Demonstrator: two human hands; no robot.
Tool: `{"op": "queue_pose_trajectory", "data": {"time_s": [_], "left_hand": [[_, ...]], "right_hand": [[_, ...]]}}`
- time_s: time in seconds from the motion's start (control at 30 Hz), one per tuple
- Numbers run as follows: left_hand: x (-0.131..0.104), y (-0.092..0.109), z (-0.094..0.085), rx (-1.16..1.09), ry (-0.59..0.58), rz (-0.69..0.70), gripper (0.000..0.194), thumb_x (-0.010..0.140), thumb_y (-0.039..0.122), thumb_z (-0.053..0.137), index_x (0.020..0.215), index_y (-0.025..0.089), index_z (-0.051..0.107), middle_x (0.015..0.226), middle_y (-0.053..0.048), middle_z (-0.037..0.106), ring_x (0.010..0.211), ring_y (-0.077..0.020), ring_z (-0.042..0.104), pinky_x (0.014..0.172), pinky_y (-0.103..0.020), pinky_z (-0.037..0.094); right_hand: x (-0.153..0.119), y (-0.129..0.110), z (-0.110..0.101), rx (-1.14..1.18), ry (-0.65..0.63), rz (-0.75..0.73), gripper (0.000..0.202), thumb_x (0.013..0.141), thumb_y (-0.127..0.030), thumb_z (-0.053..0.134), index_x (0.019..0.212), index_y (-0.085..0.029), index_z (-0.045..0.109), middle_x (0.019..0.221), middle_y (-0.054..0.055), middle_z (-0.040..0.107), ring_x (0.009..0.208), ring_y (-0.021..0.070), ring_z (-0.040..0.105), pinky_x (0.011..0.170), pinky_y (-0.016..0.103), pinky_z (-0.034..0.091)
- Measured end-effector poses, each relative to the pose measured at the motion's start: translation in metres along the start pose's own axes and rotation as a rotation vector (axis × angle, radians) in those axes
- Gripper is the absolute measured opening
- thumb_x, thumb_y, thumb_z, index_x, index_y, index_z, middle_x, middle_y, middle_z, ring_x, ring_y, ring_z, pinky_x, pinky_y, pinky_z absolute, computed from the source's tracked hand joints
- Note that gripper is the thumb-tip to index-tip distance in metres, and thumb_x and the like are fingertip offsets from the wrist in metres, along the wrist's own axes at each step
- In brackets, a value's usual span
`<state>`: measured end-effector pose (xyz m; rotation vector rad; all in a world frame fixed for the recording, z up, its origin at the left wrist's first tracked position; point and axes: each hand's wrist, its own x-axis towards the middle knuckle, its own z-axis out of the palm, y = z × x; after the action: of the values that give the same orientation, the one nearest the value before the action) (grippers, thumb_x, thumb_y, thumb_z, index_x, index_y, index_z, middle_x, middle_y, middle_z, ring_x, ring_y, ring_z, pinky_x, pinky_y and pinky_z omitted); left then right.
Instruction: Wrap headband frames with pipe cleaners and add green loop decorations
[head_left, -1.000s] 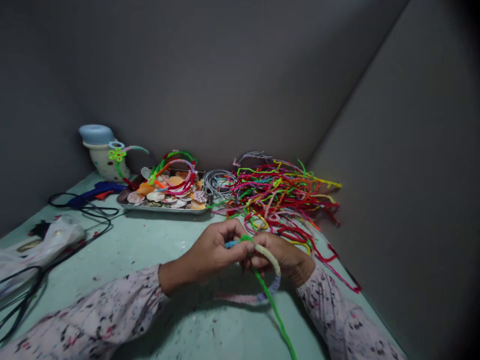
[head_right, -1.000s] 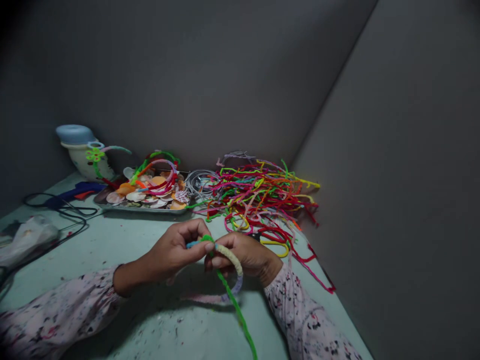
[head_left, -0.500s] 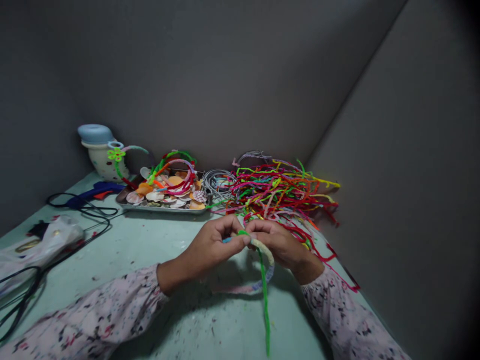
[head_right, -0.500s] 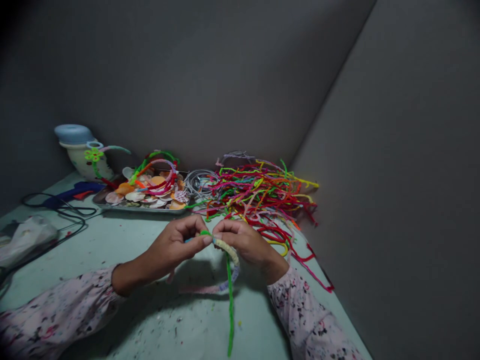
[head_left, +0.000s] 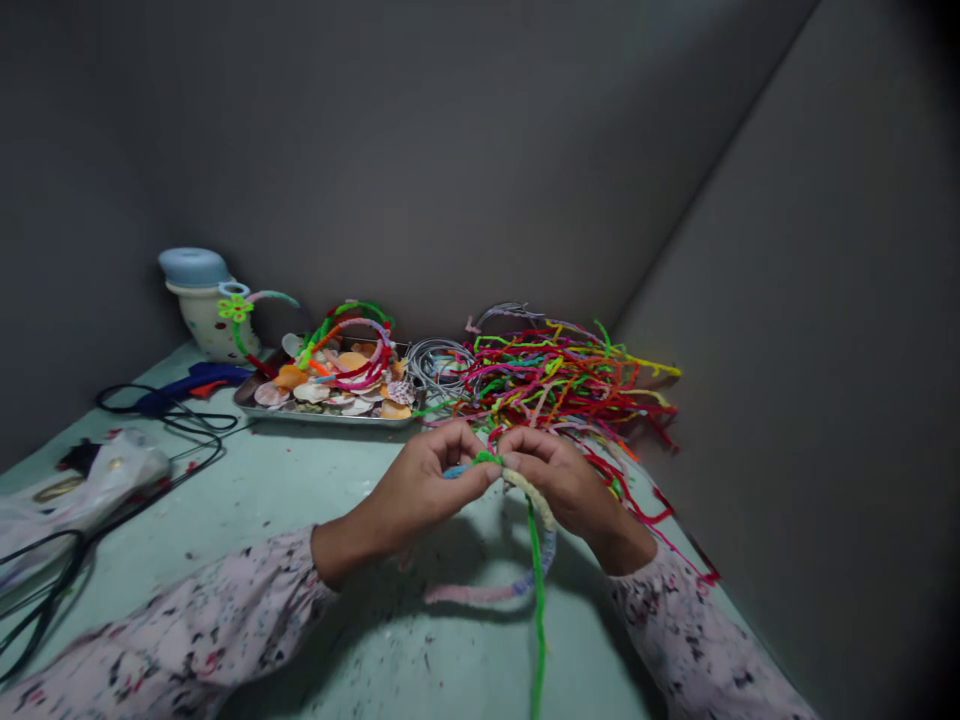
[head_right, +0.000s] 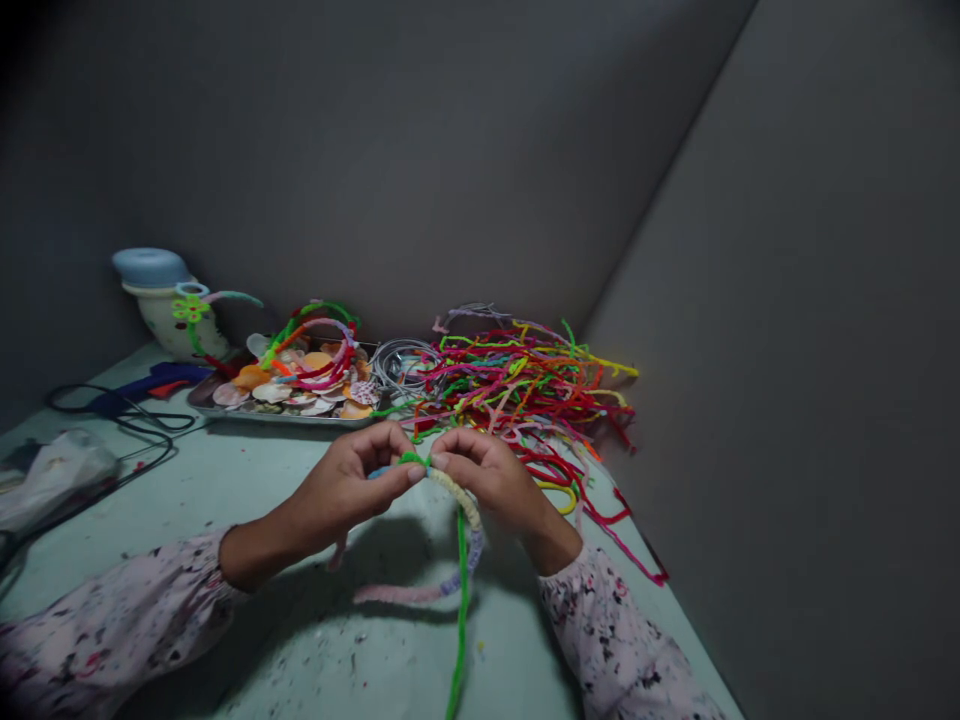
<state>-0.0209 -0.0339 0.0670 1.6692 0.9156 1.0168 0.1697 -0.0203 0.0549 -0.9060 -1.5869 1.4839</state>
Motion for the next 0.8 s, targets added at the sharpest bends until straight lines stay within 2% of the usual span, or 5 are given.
{"op": "queue_pose_trajectory", "data": {"time_s": [0.27, 0.5, 0.63, 0.73, 0.8], "left_hand": [[0.003, -0.003, 0.000, 0.020, -0.015, -0.066, 0.019, 0.079, 0.033, 0.061, 0.074, 0.018, 0.052, 0.051, 0.009, 0.042, 0.047, -0.0068, 0.036, 0.048, -0.020, 0.029], [0.002, -0.004, 0.003, -0.082, -0.023, -0.086, 0.020, 0.084, 0.037, 0.058, 0.083, 0.018, 0.051, 0.051, 0.010, 0.039, 0.042, -0.0048, 0.031, 0.046, -0.019, 0.027], [0.002, -0.006, 0.001, -0.077, -0.039, -0.084, 0.022, 0.086, 0.039, 0.055, 0.081, 0.017, 0.052, 0.052, 0.009, 0.040, 0.043, -0.0045, 0.031, 0.045, -0.017, 0.027], [0.002, -0.006, -0.001, -0.056, -0.036, -0.067, 0.022, 0.086, 0.038, 0.055, 0.080, 0.017, 0.052, 0.054, 0.008, 0.042, 0.044, -0.0046, 0.032, 0.045, -0.017, 0.027], [0.003, -0.006, -0.001, -0.048, -0.026, -0.052, 0.021, 0.086, 0.037, 0.055, 0.081, 0.017, 0.053, 0.056, 0.008, 0.043, 0.045, -0.0048, 0.034, 0.046, -0.017, 0.028]], "right_hand": [[-0.003, -0.010, 0.006, -0.189, 0.032, -0.158, 0.016, 0.088, -0.033, 0.057, 0.082, -0.018, 0.057, 0.071, -0.003, 0.046, 0.062, 0.0098, 0.039, 0.058, 0.023, 0.032], [-0.004, -0.014, 0.009, -0.489, 0.133, -0.310, 0.014, 0.092, -0.028, 0.052, 0.084, -0.019, 0.059, 0.081, 0.000, 0.052, 0.076, 0.0129, 0.049, 0.071, 0.026, 0.038], [-0.006, -0.016, 0.013, -0.600, 0.171, -0.375, 0.013, 0.092, -0.026, 0.052, 0.084, -0.019, 0.060, 0.081, 0.001, 0.052, 0.079, 0.0142, 0.050, 0.073, 0.027, 0.038], [-0.008, -0.019, 0.014, -0.640, 0.189, -0.391, 0.013, 0.091, -0.026, 0.052, 0.084, -0.019, 0.061, 0.082, 0.001, 0.053, 0.081, 0.0151, 0.051, 0.075, 0.028, 0.038], [-0.007, -0.020, 0.012, -0.618, 0.175, -0.345, 0.013, 0.091, -0.028, 0.053, 0.085, -0.020, 0.062, 0.083, 0.002, 0.055, 0.081, 0.0154, 0.051, 0.075, 0.029, 0.039]]}}
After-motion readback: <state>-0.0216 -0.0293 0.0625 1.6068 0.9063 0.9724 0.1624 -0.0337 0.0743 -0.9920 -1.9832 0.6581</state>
